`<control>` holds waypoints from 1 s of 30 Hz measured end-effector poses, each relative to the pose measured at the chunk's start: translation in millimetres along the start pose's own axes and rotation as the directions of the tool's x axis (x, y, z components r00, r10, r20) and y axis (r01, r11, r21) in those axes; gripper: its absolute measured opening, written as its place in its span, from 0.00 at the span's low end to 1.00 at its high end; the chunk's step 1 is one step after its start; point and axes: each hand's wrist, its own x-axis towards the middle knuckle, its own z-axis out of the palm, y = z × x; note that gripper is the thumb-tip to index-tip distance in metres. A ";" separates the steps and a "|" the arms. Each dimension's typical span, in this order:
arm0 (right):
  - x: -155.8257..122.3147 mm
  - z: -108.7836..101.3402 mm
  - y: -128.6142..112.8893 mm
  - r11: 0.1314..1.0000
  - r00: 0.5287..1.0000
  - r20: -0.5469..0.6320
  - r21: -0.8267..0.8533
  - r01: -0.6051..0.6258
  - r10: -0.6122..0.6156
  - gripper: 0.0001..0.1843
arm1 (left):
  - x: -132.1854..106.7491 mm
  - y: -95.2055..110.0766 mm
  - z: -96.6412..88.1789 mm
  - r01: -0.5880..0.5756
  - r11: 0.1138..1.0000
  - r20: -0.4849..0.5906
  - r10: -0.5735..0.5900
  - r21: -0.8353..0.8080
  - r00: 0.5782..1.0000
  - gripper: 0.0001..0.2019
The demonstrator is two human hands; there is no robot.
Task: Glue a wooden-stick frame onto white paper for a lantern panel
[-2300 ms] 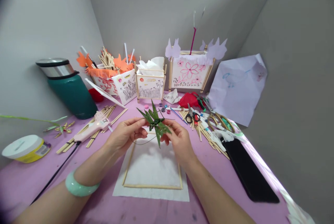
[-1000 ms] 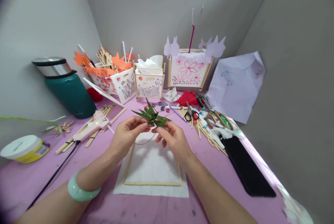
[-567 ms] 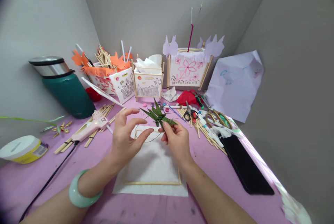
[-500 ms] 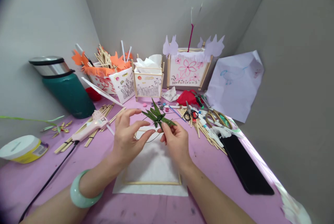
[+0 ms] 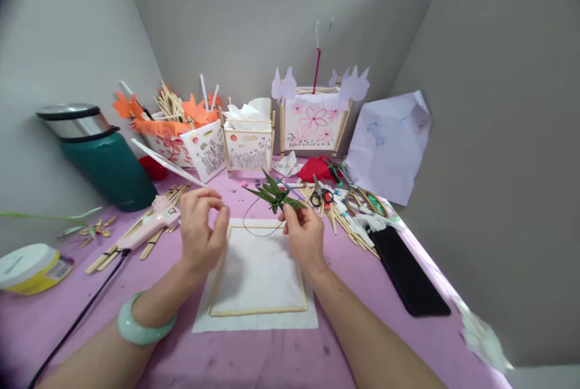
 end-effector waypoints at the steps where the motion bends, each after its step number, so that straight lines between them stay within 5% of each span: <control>1: 5.5 -5.0 -1.3 1.000 1.000 -0.016 0.018 0.001 -0.001 0.15 | 3.0 -7.9 -1.2 0.043 0.999 -0.027 -0.043 0.008 0.999 0.05; 4: 23.7 -37.2 -12.6 0.999 0.998 -0.055 0.027 -0.038 0.039 0.15 | 12.9 -32.9 -5.1 0.204 0.976 -0.079 -0.198 0.073 0.977 0.08; 8: 44.7 -119.1 -47.0 0.926 0.977 0.012 -0.322 -0.198 0.213 0.17 | 21.3 -50.9 -9.9 0.315 0.940 -0.100 -0.303 0.134 0.948 0.12; 12: 57.6 -201.0 -79.8 0.601 0.950 0.021 -0.778 -0.180 0.311 0.17 | 21.3 -50.2 -8.2 0.231 0.964 -0.028 -0.229 0.129 0.973 0.12; 15: 63.8 -231.1 -88.1 0.375 0.881 0.049 -0.915 -0.149 0.470 0.16 | 18.1 -49.9 -3.2 0.168 0.976 -0.023 -0.167 0.141 0.986 0.10; 18: 66.0 -233.5 -90.4 0.051 0.867 -0.092 -0.990 -0.133 0.491 0.14 | 14.8 -53.2 -0.4 0.167 0.976 0.009 -0.170 0.140 0.985 0.09; 21: 60.4 -220.1 -99.7 -0.190 0.928 -0.217 -0.968 -0.164 0.303 0.16 | 12.3 -57.6 0.4 0.168 0.976 0.035 -0.174 0.138 0.984 0.08; 24: 48.3 -198.0 -110.9 -0.213 0.972 -0.195 -0.963 -0.165 0.130 0.21 | 10.9 -59.4 3.5 0.160 0.976 0.039 -0.167 0.145 0.985 0.08; 27: 37.0 -170.1 -107.8 -0.120 0.994 -0.104 -0.988 -0.099 0.037 0.20 | 12.2 -55.2 1.5 0.144 0.982 0.041 -0.150 0.119 0.988 0.09; 30: 30.6 -141.4 -87.3 -0.029 0.998 0.063 -0.998 0.064 0.011 0.20 | 18.2 -44.1 -26.2 0.117 0.993 0.174 -0.118 0.011 0.978 0.10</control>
